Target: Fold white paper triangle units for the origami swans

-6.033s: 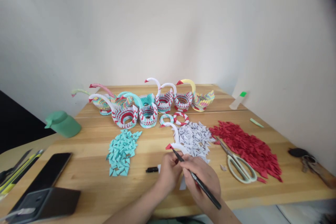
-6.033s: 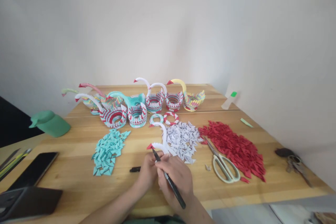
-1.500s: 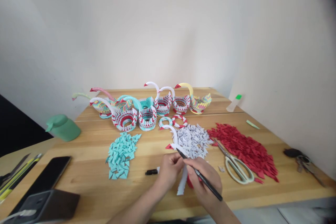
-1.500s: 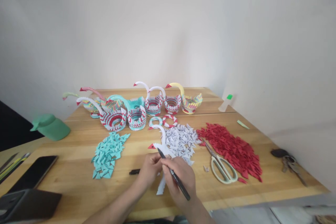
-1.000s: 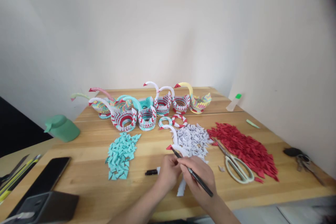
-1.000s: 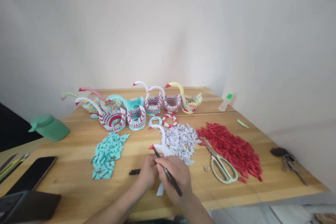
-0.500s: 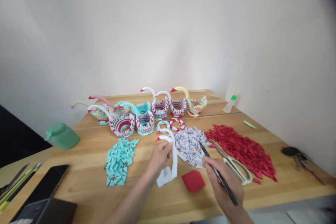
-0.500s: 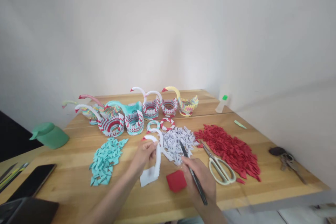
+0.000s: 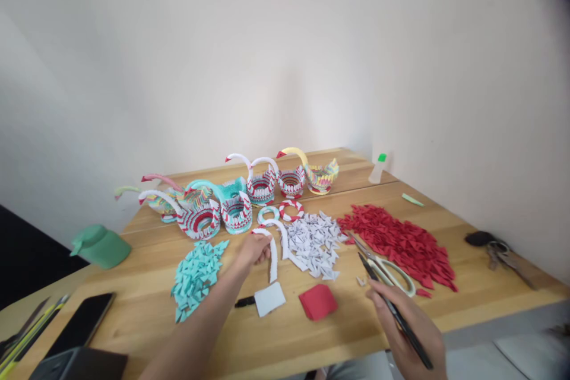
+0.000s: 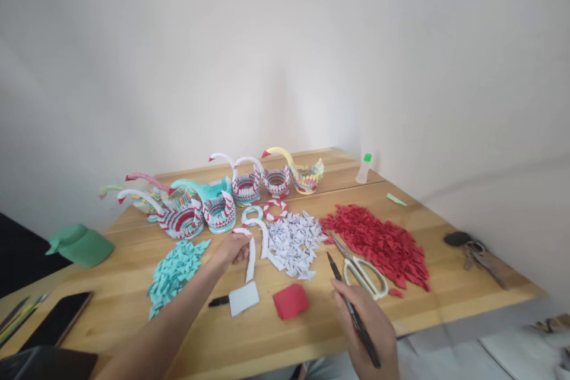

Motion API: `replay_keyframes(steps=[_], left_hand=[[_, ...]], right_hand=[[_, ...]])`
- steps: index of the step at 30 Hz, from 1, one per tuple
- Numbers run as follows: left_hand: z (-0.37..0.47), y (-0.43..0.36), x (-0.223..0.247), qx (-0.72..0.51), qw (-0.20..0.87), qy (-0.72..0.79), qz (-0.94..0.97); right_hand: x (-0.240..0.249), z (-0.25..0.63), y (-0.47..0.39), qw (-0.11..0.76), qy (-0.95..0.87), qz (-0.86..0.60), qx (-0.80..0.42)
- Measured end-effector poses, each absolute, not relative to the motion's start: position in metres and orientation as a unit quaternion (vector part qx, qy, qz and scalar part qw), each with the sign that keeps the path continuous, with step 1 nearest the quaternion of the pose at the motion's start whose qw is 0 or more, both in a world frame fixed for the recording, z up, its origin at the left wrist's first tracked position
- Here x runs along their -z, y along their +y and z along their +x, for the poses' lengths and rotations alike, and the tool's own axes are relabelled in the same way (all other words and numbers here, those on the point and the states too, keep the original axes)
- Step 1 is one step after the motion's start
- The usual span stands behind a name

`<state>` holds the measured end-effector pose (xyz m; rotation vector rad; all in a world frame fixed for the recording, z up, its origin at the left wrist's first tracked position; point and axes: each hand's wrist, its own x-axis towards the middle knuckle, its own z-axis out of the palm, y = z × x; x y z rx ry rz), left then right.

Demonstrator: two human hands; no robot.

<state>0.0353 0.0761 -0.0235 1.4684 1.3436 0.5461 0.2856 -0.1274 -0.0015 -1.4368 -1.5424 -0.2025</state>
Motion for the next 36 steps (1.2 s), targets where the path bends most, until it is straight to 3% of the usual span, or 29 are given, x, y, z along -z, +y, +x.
replay_keyframes(steps=[18, 23, 31, 36], left_hand=[[0.027, 0.078, 0.017, -0.165, 0.525, 0.561, 0.618], [0.032, 0.072, 0.013, -0.144, 0.442, 0.579, 0.67], [0.037, 0.037, 0.008, -0.088, 0.215, 0.623, 0.747], [0.042, 0.032, 0.006, -0.042, 0.169, 0.625, 0.761]], right_hand=[[0.002, 0.256, -0.114, 0.502, -0.682, -0.532, 0.005], [0.011, 0.257, -0.112, 0.492, -0.692, -0.529, -0.022], [0.01, 0.258, -0.113, 0.501, -0.688, -0.525, -0.024], [0.015, 0.257, -0.11, 0.499, -0.69, -0.522, -0.05]])
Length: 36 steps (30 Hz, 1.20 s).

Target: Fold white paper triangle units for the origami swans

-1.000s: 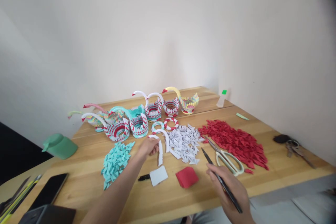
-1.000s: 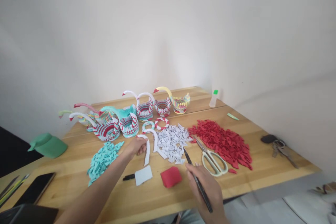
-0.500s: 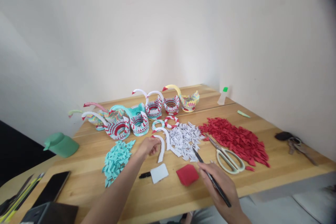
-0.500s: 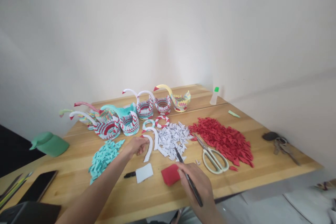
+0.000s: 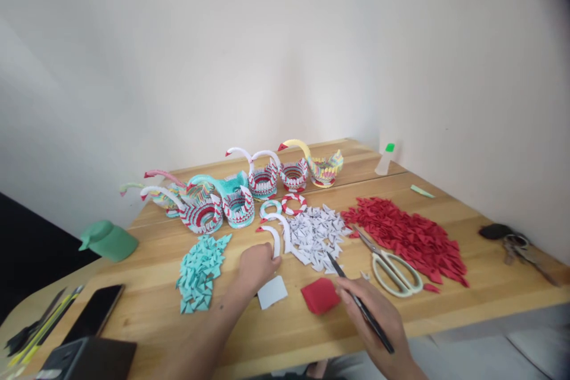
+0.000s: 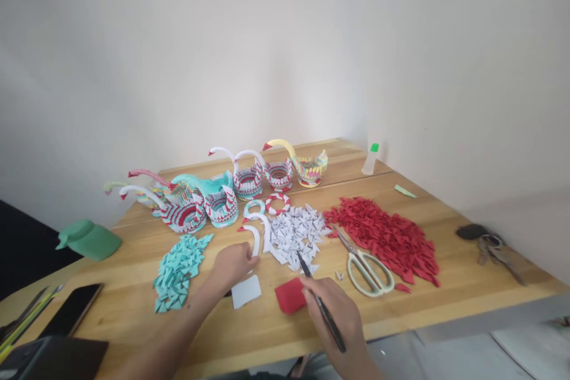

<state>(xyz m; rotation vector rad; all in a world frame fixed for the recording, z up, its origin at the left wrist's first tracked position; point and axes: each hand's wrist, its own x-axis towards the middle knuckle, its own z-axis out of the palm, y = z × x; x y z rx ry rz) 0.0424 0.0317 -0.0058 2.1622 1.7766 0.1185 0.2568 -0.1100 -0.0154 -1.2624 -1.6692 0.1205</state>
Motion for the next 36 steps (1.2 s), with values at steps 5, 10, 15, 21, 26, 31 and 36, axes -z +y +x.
replay_keyframes(steps=[5, 10, 15, 21, 26, 31, 36], left_hand=[[0.034, 0.024, 0.001, -0.034, 0.156, 0.638, 0.753], [0.028, 0.005, -0.008, -0.043, 0.116, 0.66, 0.741], [0.052, 0.034, -0.013, -0.031, 0.102, 0.644, 0.757], [0.056, 0.039, -0.023, -0.047, 0.109, 0.63, 0.767], [0.072, -0.018, -0.024, -0.196, 0.468, 0.425, 0.749], [0.09, -0.055, -0.017, -0.267, 0.735, 0.332, 0.528], [0.09, -0.057, -0.013, -0.271, 0.81, 0.314, 0.414]], right_hand=[[0.021, 0.26, -0.11, 0.497, -0.694, -0.518, -0.056], [0.018, 0.26, -0.11, 0.495, -0.699, -0.513, -0.056], [0.01, 0.253, -0.108, 0.494, -0.702, -0.508, -0.07], [0.012, 0.253, -0.11, 0.485, -0.706, -0.51, -0.07], [0.001, 0.245, -0.108, 0.493, -0.73, -0.471, -0.051], [-0.01, 0.231, -0.103, 0.524, -0.735, -0.43, 0.002], [-0.007, 0.226, -0.105, 0.533, -0.709, -0.462, 0.007]])
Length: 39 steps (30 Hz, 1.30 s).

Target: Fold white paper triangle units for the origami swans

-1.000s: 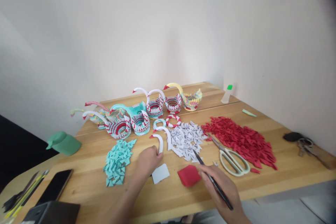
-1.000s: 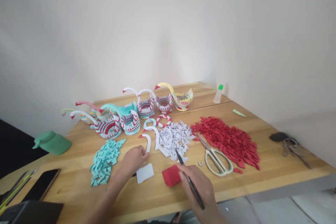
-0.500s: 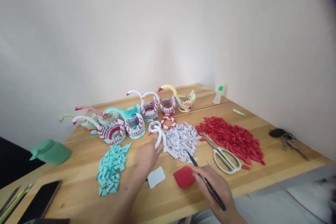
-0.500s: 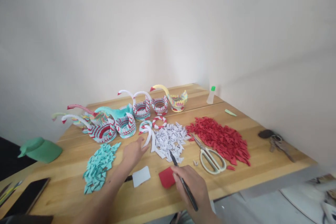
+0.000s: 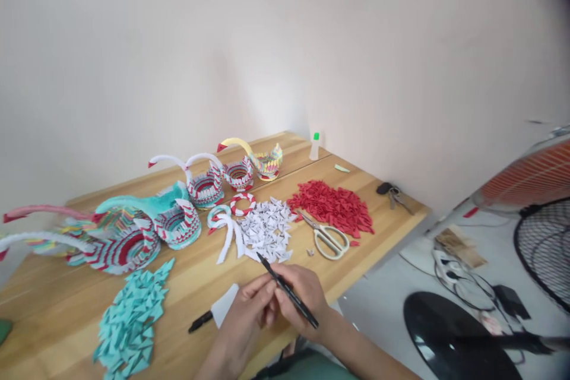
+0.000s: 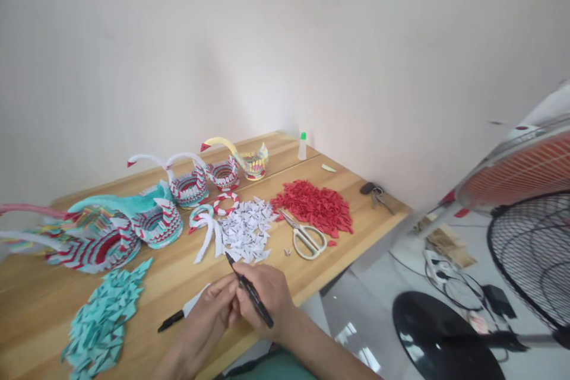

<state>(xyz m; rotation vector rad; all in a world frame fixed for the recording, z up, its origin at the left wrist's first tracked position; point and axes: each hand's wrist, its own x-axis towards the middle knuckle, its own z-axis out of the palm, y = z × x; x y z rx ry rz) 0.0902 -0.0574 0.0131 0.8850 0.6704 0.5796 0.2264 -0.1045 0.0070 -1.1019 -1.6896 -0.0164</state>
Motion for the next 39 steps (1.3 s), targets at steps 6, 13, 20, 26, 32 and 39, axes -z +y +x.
replay_keyframes(steps=[6, 13, 20, 26, 32, 39], left_hand=[[0.091, -0.059, -0.006, -0.314, 0.835, 0.322, 0.318], [0.047, -0.041, -0.017, -0.412, 0.815, 0.325, 0.246], [-0.058, -0.042, -0.024, -0.57, 0.636, 0.403, 0.33], [-0.085, -0.068, -0.004, -0.568, 0.588, 0.47, 0.332], [-0.091, -0.077, -0.004, -0.515, 0.546, 0.527, 0.399], [-0.084, -0.078, -0.009, -0.482, 0.551, 0.525, 0.433]], right_hand=[[0.0, 0.224, -0.1, 0.503, -0.733, -0.456, -0.039], [-0.004, 0.216, -0.087, 0.443, -0.776, -0.443, -0.073], [-0.01, 0.194, -0.056, 0.295, -0.843, -0.441, -0.086], [-0.01, 0.14, -0.034, 0.171, -0.901, -0.39, -0.081], [0.0, 0.103, -0.024, 0.105, -0.92, -0.373, -0.064], [-0.016, 0.111, -0.008, 0.234, -0.864, -0.382, -0.228]])
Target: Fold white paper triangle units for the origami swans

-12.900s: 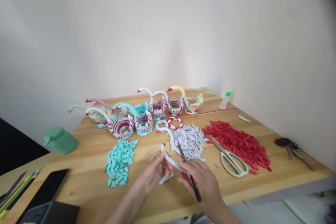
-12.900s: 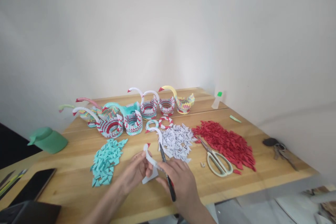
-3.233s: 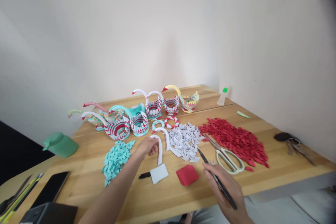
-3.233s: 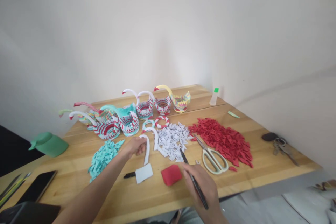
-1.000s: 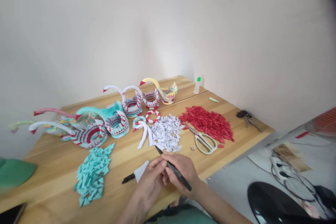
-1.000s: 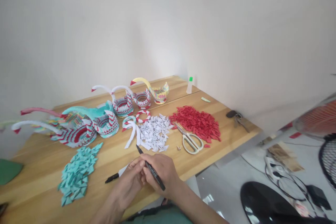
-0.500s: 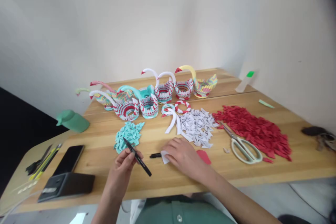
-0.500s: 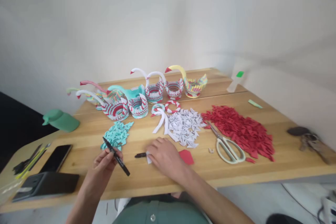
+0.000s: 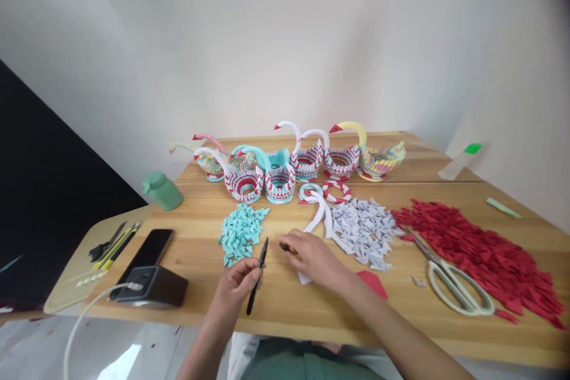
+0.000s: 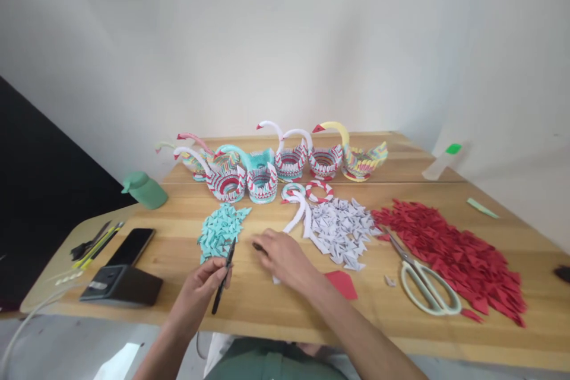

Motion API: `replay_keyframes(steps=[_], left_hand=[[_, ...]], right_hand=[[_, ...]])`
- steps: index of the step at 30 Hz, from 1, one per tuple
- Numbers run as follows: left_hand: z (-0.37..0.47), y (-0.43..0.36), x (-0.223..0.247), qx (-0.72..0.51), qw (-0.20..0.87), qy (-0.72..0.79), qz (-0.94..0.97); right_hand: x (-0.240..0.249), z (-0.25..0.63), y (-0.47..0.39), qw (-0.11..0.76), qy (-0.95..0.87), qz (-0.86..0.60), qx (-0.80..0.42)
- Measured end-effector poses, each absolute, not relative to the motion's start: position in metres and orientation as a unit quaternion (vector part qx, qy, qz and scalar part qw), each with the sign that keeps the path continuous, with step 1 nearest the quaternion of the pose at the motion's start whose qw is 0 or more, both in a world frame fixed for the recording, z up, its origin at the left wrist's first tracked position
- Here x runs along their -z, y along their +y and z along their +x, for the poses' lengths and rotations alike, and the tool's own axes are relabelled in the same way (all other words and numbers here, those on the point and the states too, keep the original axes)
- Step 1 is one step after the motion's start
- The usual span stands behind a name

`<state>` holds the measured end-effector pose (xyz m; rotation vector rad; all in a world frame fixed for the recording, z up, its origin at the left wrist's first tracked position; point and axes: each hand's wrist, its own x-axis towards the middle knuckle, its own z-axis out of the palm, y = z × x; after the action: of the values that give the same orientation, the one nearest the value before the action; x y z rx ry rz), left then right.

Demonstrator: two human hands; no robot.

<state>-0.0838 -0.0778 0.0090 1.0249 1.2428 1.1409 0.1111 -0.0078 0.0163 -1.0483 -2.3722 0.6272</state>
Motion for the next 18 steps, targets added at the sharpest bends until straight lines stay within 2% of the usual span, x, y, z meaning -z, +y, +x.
replay_keyframes(steps=[4, 7, 12, 18], left_hand=[[-0.079, -0.076, -0.003, -0.464, 0.573, 0.511, 0.442], [-0.075, -0.075, 0.0, -0.457, 0.573, 0.507, 0.453], [-0.07, -0.074, -0.002, -0.438, 0.581, 0.502, 0.468], [-0.067, -0.072, -0.003, -0.429, 0.585, 0.502, 0.471]], right_hand=[[-0.023, 0.12, -0.002, 0.395, -0.655, -0.398, -0.506], [-0.021, 0.121, -0.004, 0.447, -0.525, -0.375, -0.619], [-0.02, 0.122, -0.009, 0.451, -0.467, -0.338, -0.681], [-0.018, 0.125, -0.008, 0.467, -0.465, -0.344, -0.669]])
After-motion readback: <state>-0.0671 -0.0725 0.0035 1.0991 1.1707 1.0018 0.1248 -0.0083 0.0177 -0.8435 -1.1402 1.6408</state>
